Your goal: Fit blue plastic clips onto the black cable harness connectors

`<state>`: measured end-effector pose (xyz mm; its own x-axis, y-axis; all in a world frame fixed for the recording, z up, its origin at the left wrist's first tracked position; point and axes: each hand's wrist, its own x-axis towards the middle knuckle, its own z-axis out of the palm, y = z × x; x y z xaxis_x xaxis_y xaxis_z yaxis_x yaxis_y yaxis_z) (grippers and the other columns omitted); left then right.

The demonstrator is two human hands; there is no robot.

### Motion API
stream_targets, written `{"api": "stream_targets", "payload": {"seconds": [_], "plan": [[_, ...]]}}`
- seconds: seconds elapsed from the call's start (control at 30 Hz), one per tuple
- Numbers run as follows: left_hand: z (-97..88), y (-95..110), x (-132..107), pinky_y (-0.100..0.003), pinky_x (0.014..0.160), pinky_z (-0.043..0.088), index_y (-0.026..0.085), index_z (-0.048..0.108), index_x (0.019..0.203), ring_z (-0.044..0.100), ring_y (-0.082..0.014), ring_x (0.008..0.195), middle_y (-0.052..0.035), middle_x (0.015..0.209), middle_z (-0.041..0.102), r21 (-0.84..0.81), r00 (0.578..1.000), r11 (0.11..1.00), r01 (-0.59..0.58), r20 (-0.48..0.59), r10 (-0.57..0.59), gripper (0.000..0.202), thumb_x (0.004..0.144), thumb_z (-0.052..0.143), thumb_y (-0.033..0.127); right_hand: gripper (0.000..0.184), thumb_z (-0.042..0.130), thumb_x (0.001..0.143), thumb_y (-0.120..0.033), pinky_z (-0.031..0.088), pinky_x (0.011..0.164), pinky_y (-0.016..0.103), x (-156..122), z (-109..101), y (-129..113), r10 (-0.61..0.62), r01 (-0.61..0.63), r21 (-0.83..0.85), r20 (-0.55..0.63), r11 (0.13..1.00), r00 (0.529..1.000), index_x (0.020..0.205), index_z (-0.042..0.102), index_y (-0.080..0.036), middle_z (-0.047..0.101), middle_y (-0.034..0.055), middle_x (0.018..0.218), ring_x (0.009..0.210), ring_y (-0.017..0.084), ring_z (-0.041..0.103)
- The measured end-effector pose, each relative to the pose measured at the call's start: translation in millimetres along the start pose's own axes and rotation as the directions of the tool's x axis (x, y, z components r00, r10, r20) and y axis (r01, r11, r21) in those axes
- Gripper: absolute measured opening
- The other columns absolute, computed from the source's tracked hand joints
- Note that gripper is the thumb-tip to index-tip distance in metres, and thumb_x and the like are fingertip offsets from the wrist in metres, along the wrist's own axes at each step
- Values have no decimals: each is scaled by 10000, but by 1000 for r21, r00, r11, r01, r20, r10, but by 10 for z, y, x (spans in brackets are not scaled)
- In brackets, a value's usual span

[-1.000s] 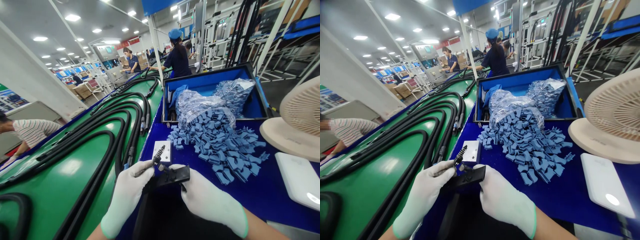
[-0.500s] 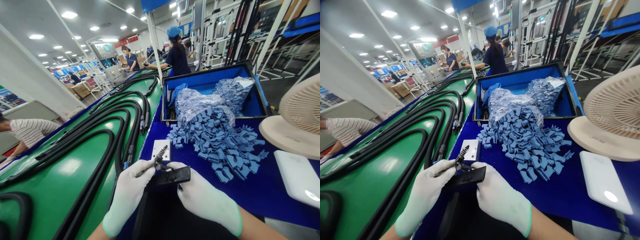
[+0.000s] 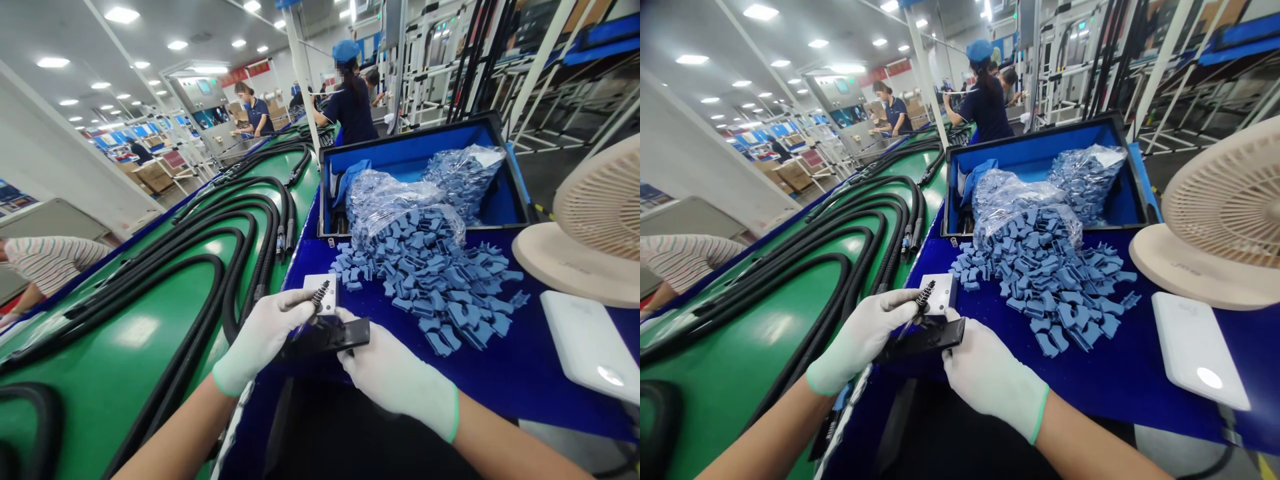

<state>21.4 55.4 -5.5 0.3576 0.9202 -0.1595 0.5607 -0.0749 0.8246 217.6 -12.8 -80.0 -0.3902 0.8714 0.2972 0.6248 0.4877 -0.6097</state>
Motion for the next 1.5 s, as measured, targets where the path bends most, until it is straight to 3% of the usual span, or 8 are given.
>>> {"api": "stream_targets", "payload": {"seconds": [0.23,0.4,0.67,0.77,0.87,1.03,1.37,1.5], "plan": [[75,-55,22,-374,994,538,231,753,1242,712,-307,1126,-27,1192,782,42,994,997,69,-88,-65,445,893,687,500,123,553,887,-130,540,790,303,26,175,215,264,-258,245,10,934,964,893,652,-203,717,38,910,820,199,673],[126,52,72,-382,1054,512,257,761,1238,686,-309,1185,-15,1233,768,152,994,988,29,-112,-12,404,883,689,436,155,552,883,-125,532,871,345,46,210,215,285,-278,187,-9,942,959,947,675,-194,721,72,937,913,237,676],[181,197,73,-386,977,561,173,709,1310,710,-289,1087,-71,1154,778,-93,999,995,-23,-24,21,464,973,580,465,358,657,799,-78,496,975,445,-136,-271,205,280,-248,231,-114,941,953,1143,666,-178,683,117,1135,1064,288,626],[179,168,64,-422,1000,556,157,668,1358,709,-288,1087,-99,1160,769,-206,1000,979,6,-5,-7,482,961,604,423,571,781,765,-194,541,822,372,-162,-401,194,364,-297,579,0,760,931,1299,585,-234,685,52,1105,920,225,646],[191,128,8,-433,1026,536,167,652,1371,698,-292,1116,-101,1192,756,-176,999,984,15,-27,-20,482,938,639,378,380,741,795,-214,499,633,299,-150,-365,196,422,-356,790,137,500,896,1155,619,-211,666,-7,845,687,159,613],[262,91,-127,-373,1095,463,267,739,1210,637,-259,1207,-30,1242,728,124,986,981,-150,89,139,305,915,665,288,371,730,739,-132,546,754,347,-77,-233,204,412,-302,894,151,330,899,1079,595,-194,687,-2,852,769,187,680],[367,-30,-215,-297,859,505,295,729,1231,614,-194,946,-27,989,621,202,941,921,-334,129,313,312,999,532,226,464,748,638,-74,522,706,291,1,-274,84,331,-313,892,202,327,922,1049,579,-208,642,-33,873,783,165,633],[414,3,-259,-321,922,518,294,731,1245,628,-219,1022,-43,1047,656,202,965,945,-258,94,243,313,1004,531,280,470,753,617,-57,497,683,269,-10,-255,82,325,-321,873,203,368,924,1034,592,-205,633,-40,857,772,151,606]]}}
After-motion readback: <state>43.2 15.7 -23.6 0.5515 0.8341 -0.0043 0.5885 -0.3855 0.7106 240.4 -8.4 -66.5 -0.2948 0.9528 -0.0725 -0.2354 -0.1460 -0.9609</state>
